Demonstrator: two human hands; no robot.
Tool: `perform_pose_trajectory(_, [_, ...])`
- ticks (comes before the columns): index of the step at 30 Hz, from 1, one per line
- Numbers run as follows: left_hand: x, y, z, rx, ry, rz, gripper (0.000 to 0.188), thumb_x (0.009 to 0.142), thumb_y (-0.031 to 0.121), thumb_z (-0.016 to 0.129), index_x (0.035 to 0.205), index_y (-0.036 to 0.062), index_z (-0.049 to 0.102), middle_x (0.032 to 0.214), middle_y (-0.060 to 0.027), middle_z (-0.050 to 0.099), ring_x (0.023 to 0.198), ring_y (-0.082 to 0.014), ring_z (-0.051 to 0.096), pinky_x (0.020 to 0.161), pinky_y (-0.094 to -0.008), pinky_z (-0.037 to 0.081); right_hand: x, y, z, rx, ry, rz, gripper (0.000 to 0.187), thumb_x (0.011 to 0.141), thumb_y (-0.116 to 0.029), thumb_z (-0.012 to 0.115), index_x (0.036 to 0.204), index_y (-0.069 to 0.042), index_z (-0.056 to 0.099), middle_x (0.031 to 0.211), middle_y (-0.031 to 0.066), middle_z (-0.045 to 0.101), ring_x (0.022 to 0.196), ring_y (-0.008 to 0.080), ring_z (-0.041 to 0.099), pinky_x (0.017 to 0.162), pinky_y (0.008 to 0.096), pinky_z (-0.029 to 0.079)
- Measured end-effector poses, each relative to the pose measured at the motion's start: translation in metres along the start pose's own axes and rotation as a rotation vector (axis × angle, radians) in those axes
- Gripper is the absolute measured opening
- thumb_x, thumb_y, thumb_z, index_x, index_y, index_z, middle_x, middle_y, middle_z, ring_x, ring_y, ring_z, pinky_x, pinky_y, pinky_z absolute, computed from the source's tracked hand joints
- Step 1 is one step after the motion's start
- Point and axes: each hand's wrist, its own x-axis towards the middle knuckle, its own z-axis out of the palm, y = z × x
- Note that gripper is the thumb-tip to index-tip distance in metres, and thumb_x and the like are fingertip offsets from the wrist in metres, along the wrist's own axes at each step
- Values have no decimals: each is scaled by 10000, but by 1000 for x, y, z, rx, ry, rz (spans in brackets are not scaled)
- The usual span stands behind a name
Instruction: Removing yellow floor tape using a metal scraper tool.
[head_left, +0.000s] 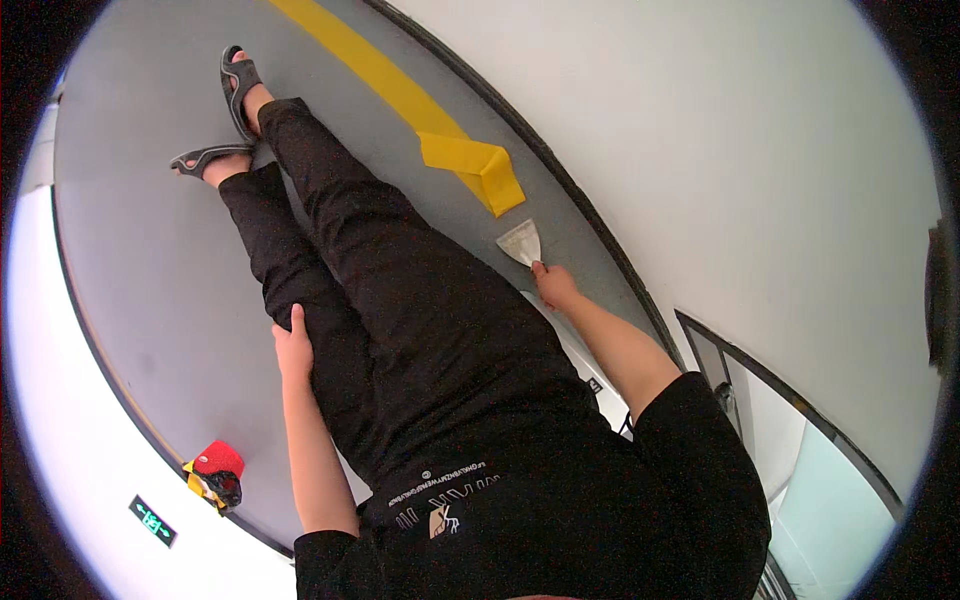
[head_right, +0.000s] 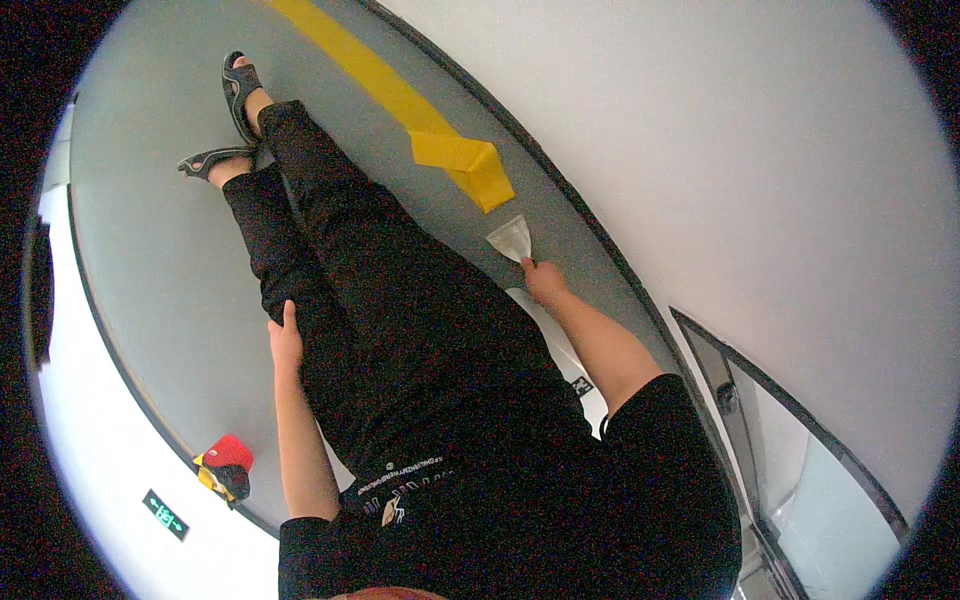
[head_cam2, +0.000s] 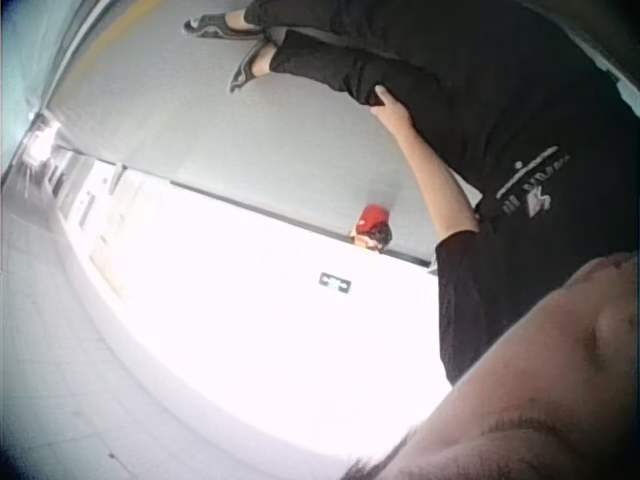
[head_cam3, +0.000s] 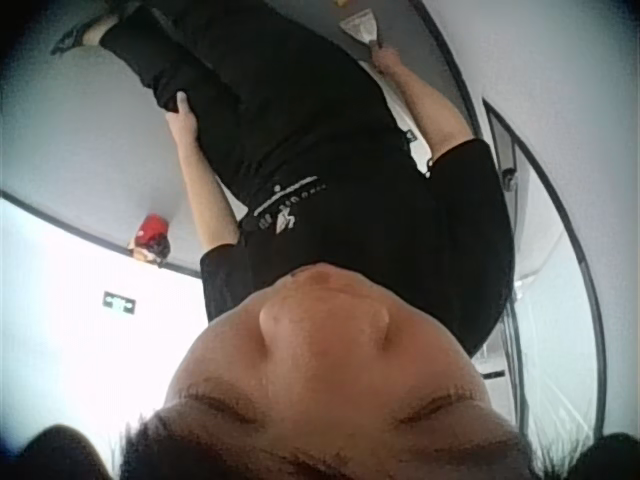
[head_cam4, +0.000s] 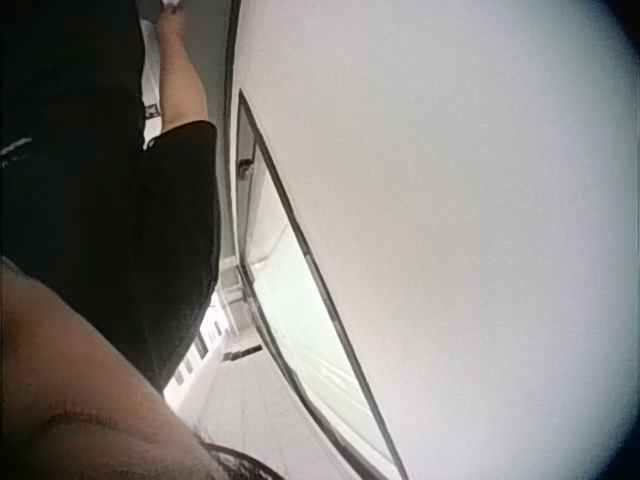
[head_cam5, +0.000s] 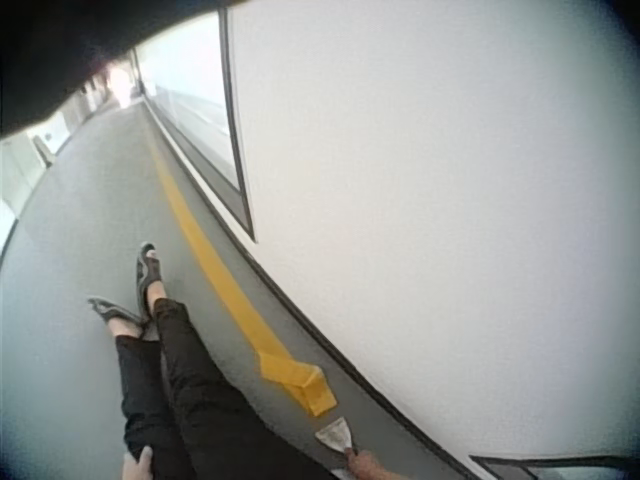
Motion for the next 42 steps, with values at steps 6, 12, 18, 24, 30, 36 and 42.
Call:
perform_pose_trajectory(6, [7,-35,-7,-38,70,81,945,868,643,492,1409,-101,275,1418,-290,378,1332,-399,358,1095,-406,290,-13,-91,-25,92,-163,119,587,965,-494,415,735,19,585,561,135,553,443,265,569,446,412,466])
perform_pose_trajectory(12, [-6,-5,-11,-32,-4,-41,943,872,638,488,1418,-97,263,1442,-290,341,1349,-393,333,1104,-401,278,-35,-46,-11,171,-74,65,573,964,-479,415,718,16,563,552,130,539,427,258,549,410,420,436])
perform_pose_trajectory(18, [-5,-17,-20,-14,21,-40,960,860,661,483,1399,-109,288,1409,-301,384,1326,-400,367,1088,-403,303,-9,-90,-14,169,-210,90,588,965,-491,414,828,47,609,586,153,570,432,266,559,428,413,442])
perform_pose_trajectory(24, [2,-29,-16,-29,66,10,958,858,654,495,1388,-119,298,1396,-309,395,1316,-402,383,1083,-405,308,-26,-42,2,138,-58,7,609,975,-480,390,817,63,616,610,185,590,447,292,580,433,433,457])
perform_pose_trajectory(30, [-10,-6,-15,-31,65,-3,946,858,651,502,1375,-120,321,1382,-305,414,1303,-396,401,1076,-404,316,-10,-90,-23,47,-160,82,622,984,-478,364,895,79,625,578,170,582,438,306,575,452,422,473])
perform_pose_trajectory(36, [3,-14,-2,-51,56,99,930,865,649,493,1362,-121,337,1362,-313,431,1290,-402,412,1067,-409,326,-4,-18,-11,-67,-27,-118,616,986,-466,373,858,85,617,571,172,577,438,300,571,437,421,466])
perform_pose_trajectory(42, [-4,-13,-15,-11,55,8,932,872,646,483,1379,-119,315,1387,-314,401,1312,-405,384,1081,-409,308,-15,-96,-33,45,-210,61,613,988,-474,368,870,69,625,595,178,579,452,285,584,431,415,451])
